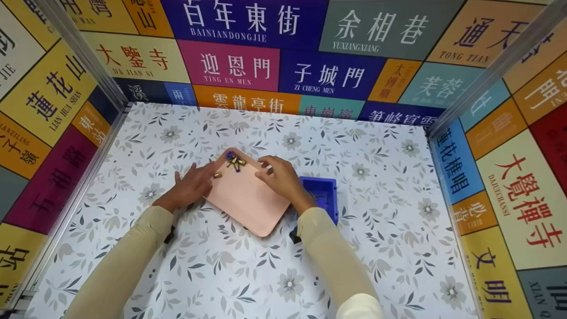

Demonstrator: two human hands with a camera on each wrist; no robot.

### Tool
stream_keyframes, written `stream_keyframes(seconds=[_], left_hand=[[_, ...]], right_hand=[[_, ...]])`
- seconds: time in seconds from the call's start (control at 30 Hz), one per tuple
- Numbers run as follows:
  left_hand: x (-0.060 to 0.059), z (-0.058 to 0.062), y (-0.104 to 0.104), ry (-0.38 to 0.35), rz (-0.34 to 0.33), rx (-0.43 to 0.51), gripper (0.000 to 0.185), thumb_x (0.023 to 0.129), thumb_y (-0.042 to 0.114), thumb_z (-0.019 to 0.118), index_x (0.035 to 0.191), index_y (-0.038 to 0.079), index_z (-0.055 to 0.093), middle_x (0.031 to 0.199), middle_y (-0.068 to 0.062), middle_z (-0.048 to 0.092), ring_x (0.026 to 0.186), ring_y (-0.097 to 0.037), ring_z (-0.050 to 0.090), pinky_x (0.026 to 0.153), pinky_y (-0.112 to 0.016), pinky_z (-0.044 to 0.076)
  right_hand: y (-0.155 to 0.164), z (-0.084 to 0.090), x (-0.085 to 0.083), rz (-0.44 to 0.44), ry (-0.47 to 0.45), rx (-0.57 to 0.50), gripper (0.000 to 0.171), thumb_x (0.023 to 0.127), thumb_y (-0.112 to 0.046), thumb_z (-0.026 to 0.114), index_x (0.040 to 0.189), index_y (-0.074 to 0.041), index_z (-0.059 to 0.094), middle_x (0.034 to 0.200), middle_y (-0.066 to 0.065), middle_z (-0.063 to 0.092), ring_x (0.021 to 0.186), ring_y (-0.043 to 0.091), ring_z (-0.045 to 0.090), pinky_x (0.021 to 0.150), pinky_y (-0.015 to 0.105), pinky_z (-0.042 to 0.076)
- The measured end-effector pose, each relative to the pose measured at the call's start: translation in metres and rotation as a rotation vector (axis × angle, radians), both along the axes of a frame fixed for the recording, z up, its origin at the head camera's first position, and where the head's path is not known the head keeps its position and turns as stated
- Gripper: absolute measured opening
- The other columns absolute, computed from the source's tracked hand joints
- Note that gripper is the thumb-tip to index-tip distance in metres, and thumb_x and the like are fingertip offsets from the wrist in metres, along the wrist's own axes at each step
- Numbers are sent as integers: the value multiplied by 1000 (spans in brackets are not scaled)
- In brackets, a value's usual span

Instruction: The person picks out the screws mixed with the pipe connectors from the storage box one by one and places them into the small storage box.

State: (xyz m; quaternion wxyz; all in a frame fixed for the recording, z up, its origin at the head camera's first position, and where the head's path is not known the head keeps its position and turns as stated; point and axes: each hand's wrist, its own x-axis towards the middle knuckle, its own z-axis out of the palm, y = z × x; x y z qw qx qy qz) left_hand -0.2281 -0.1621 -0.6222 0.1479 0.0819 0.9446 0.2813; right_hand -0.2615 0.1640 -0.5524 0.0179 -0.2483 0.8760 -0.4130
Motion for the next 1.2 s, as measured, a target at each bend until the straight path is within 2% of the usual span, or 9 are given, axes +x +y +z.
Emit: stream_keyframes(seconds=[0.2,0.33,0.57,0.73,0.8,0.97,1.13,1.2], left_hand=[[-1,1,3,-8,17,3,59,108,49,25,163,46,5,172,5,18,159,-42,-8,112,-77,-19],[0,3,4,-2,16,4,58,108,49,26,163,47,5,172,5,19,159,-42,-7,113,-77,-18],[-1,3,4,6,14,24,59,108,44,28,157,60,-2,172,9,17,158,-45,-6,111,-77,-21],[0,2,3,33,10,28,59,109,43,29,157,60,-1,172,8,19,157,-47,-4,110,-79,-19],[0,2,3,40,1,7,58,109,44,28,158,58,0,172,7,20,157,-48,-2,111,-80,-16],[-1,0,3,54,-21,-16,58,109,47,27,159,55,0,171,5,21,156,-50,0,109,-83,-13],[-1,1,3,65,-16,18,59,109,44,29,158,57,-1,171,6,21,156,-51,0,109,-82,-16],[0,2,3,65,-16,25,60,109,42,30,159,57,0,172,6,20,156,-51,-1,109,-82,-16]], right_hand=[[-23,-3,-12,39,-84,35,44,94,-26,75,131,-5,65,116,16,71,98,33,72,86,44,61],[-33,-7,-18,70,-89,40,43,95,-25,75,132,-7,65,113,16,71,95,32,70,86,43,60],[-52,-15,-27,107,-137,67,44,95,-27,74,134,-8,64,111,11,71,90,25,65,77,36,57],[-65,-27,-33,129,-148,71,48,95,-27,75,136,-7,63,104,9,71,87,22,65,72,34,57],[-68,-32,-35,133,-129,75,48,95,-26,75,137,-7,62,101,8,71,87,22,66,74,34,58],[-73,-44,-40,121,-96,104,51,95,-26,75,141,-10,61,99,6,72,90,19,67,82,35,57],[-76,-51,-39,91,-124,110,55,96,-28,74,146,-17,57,94,2,69,85,16,63,79,31,54],[-79,-53,-39,83,-137,99,50,96,-28,73,143,-17,59,93,2,68,83,15,62,77,30,52]])
